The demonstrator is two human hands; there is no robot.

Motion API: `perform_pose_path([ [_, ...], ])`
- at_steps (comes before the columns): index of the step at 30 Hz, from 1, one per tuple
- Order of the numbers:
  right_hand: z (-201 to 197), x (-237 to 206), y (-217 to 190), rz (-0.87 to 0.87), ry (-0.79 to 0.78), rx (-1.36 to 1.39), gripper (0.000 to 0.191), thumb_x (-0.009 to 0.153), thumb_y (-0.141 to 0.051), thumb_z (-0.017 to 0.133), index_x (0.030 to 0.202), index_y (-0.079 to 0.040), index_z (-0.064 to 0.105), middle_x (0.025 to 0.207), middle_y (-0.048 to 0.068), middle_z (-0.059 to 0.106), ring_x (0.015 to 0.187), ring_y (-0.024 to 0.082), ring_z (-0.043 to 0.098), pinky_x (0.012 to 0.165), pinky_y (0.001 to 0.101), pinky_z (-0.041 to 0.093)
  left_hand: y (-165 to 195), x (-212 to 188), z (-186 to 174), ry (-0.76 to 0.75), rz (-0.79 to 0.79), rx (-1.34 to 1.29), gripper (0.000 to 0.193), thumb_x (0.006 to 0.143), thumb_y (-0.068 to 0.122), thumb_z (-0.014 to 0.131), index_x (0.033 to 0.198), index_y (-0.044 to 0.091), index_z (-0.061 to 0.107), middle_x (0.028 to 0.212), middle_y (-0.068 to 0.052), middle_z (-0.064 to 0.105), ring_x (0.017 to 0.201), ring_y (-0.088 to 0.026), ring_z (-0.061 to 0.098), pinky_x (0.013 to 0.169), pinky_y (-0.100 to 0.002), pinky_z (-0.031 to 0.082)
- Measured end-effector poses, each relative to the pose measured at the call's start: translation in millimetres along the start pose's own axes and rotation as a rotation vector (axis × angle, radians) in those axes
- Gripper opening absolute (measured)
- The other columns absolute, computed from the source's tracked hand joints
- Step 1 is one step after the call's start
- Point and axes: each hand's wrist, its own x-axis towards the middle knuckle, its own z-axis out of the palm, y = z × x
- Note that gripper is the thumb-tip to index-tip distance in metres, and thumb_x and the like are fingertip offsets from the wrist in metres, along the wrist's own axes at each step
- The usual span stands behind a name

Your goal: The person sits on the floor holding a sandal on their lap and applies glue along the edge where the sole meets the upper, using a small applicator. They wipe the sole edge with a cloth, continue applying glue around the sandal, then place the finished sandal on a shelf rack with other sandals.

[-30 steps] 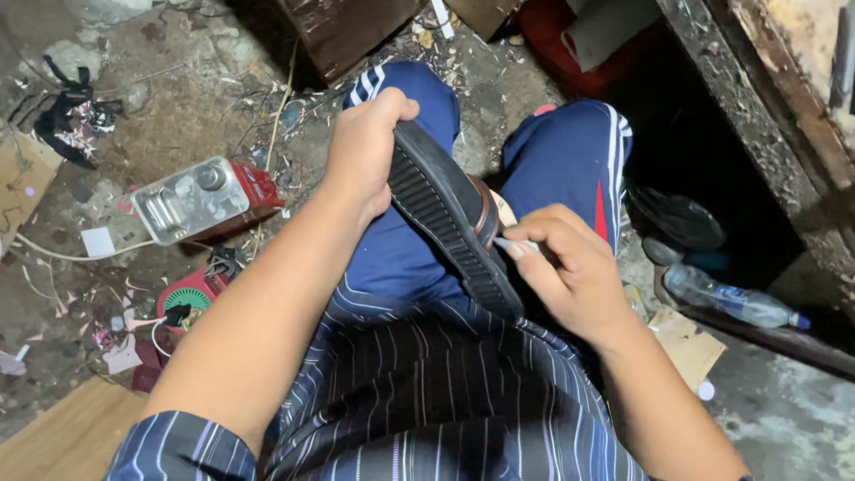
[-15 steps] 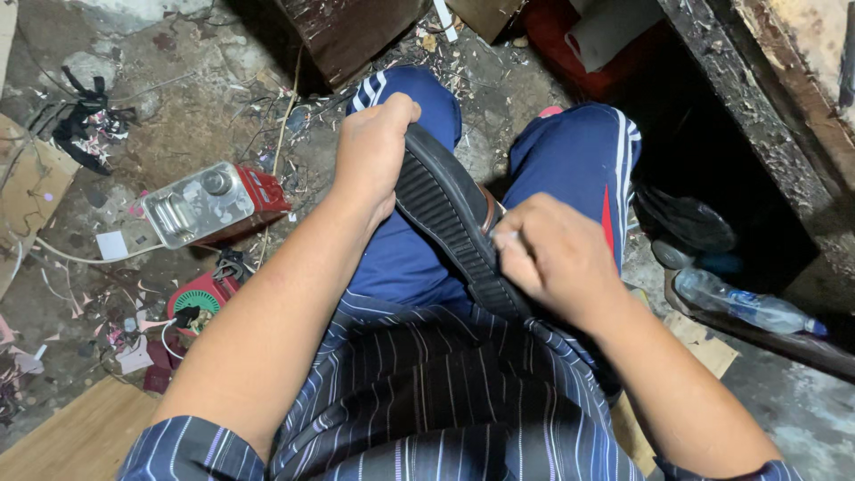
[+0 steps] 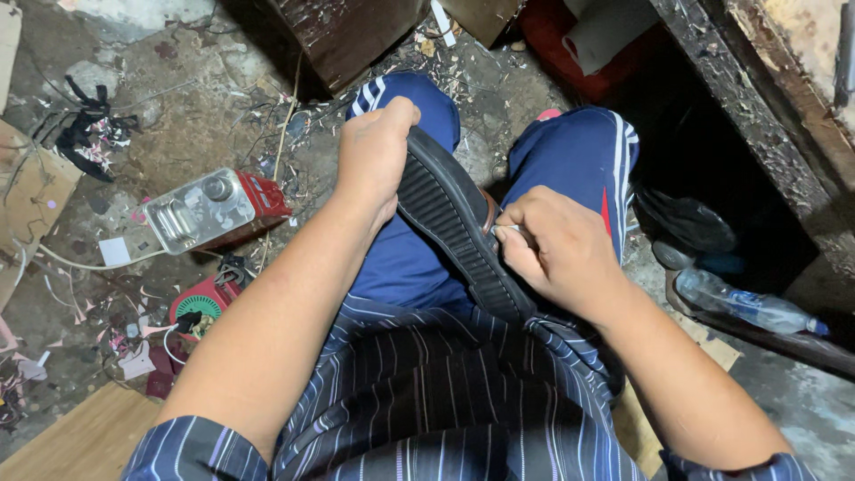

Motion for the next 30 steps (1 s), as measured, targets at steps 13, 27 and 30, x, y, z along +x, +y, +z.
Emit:
perform_pose_path([
  [13,-0.8,-7.5,-0.3,0.290,-0.005,0.231,0.013,0.091,-0.011,0.069,0.101,-0.003,0.069,0.090,0.008,0.067,0.079,0.020,0.067,0.070,0.0317,0.052,1.2,-3.2,-0.4,0.006,0.004,-0.017,0.024,0.082,0.016,0.065,0.061,0.005,0.062,0.060,-0.002,0.058,0.052,-0.013,0.053,0.050,-0.032,0.043],
  [27,-5.7,7.7,-20.6,0.048,-0.121,-0.194,0.016,0.079,-0.013,0.071,0.084,-0.005,0.059,0.077,0.012,0.058,0.070,0.034,0.062,0.061,0.0442,0.049,-5.8,-1.9,0.4,0.034,0.108,0.054,0.033,0.082,0.016,0.065,0.053,0.010,0.050,0.056,0.004,0.048,0.049,-0.009,0.042,0.047,-0.031,0.034],
  [30,-8.2,10.5,-21.8,0.057,-0.242,-0.242,0.017,0.075,-0.014,0.071,0.078,-0.006,0.056,0.074,0.010,0.058,0.072,0.034,0.063,0.062,0.0452,0.049,-7.6,-2.6,-1.9,0.030,0.105,0.046,0.033,0.082,0.016,0.065,0.053,0.011,0.050,0.056,0.004,0.047,0.049,-0.009,0.042,0.047,-0.031,0.033],
])
